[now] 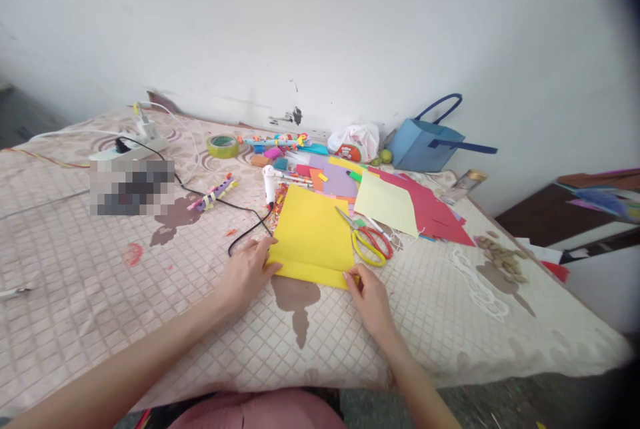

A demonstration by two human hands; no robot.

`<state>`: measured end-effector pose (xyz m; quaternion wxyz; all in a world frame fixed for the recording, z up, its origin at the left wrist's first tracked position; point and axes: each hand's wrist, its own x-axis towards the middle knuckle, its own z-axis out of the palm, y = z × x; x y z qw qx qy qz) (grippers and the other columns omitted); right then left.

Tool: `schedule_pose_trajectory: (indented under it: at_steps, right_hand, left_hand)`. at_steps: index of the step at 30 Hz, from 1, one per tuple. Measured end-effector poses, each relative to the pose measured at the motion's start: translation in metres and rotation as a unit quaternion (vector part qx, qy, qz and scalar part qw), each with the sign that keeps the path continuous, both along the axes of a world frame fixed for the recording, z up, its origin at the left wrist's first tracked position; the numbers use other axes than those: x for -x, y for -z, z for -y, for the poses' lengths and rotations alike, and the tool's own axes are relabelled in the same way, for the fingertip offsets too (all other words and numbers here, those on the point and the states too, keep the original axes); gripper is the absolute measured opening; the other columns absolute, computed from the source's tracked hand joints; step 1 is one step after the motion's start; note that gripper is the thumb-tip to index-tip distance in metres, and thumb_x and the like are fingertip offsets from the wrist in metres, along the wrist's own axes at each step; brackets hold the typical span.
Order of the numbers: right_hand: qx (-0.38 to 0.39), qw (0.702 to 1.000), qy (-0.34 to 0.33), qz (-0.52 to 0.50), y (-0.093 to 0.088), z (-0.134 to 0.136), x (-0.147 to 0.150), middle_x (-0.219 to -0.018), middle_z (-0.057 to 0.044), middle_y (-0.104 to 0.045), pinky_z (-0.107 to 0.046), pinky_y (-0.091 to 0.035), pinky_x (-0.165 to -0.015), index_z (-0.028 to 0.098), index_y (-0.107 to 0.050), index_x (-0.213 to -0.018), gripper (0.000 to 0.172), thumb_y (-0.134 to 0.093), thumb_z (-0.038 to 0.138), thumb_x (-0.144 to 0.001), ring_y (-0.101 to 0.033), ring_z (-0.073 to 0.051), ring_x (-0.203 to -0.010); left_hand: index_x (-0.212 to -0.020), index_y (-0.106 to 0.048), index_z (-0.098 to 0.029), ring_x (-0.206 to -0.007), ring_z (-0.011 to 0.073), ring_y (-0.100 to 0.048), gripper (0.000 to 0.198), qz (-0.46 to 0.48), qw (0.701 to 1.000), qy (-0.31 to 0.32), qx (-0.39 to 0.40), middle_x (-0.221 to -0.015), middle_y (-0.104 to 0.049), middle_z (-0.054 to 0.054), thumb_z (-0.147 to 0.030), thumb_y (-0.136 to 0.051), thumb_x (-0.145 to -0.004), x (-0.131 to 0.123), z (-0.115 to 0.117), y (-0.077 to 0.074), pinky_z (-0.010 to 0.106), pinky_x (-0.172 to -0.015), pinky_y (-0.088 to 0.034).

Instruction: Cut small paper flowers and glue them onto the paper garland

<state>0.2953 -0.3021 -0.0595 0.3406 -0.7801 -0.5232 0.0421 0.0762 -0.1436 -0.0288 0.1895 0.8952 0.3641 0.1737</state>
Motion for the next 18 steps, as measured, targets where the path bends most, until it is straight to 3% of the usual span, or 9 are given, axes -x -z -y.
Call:
schedule_pose_trajectory:
  at_steps: [6, 12, 18]
  right_hand:
    - [0.005, 0.999, -0.017, -0.031, -0.003, 0.013, 0.003, -0.071, -0.002, -0.059, -0.027, -0.040, -0.060, 0.019, -0.053, -0.077, 0.019, -0.044, 0.033, -0.087, -0.053, -0.016, -0.064]
    - [0.027, 0.999, -0.025, 0.009, 0.001, 0.015, 0.001, -0.072, -0.002, -0.059, -0.028, -0.039, -0.061, 0.020, -0.053, -0.077, 0.018, -0.045, 0.032, -0.087, -0.053, -0.017, -0.065]
    - [0.028, 0.998, 0.005, 0.053, 0.005, 0.014, 0.004, -0.072, -0.002, -0.059, -0.028, -0.039, -0.062, 0.020, -0.051, -0.076, 0.018, -0.045, 0.034, -0.087, -0.054, -0.018, -0.068]
  left_hand:
    - [-0.111, -0.047, -0.020, -0.073, 0.0194, -0.056, 0.031, 0.010, 1.000, 0.004, 0.028, -0.069, -0.055, -0.001, -0.028, -0.050, -0.081, 0.012, 0.011, 0.001, 0.029, -0.064, -0.042]
    - [-0.110, -0.048, -0.022, -0.077, 0.0196, -0.058, 0.029, 0.039, 0.998, -0.014, 0.055, -0.075, -0.062, -0.001, -0.027, -0.050, -0.081, 0.022, 0.014, 0.005, 0.030, -0.067, -0.043]
    - [-0.112, -0.047, -0.021, -0.077, 0.0203, -0.057, 0.031, 0.009, 1.000, -0.017, 0.018, -0.074, -0.061, 0.001, -0.024, -0.048, -0.082, 0.021, 0.015, 0.004, 0.031, -0.067, -0.043]
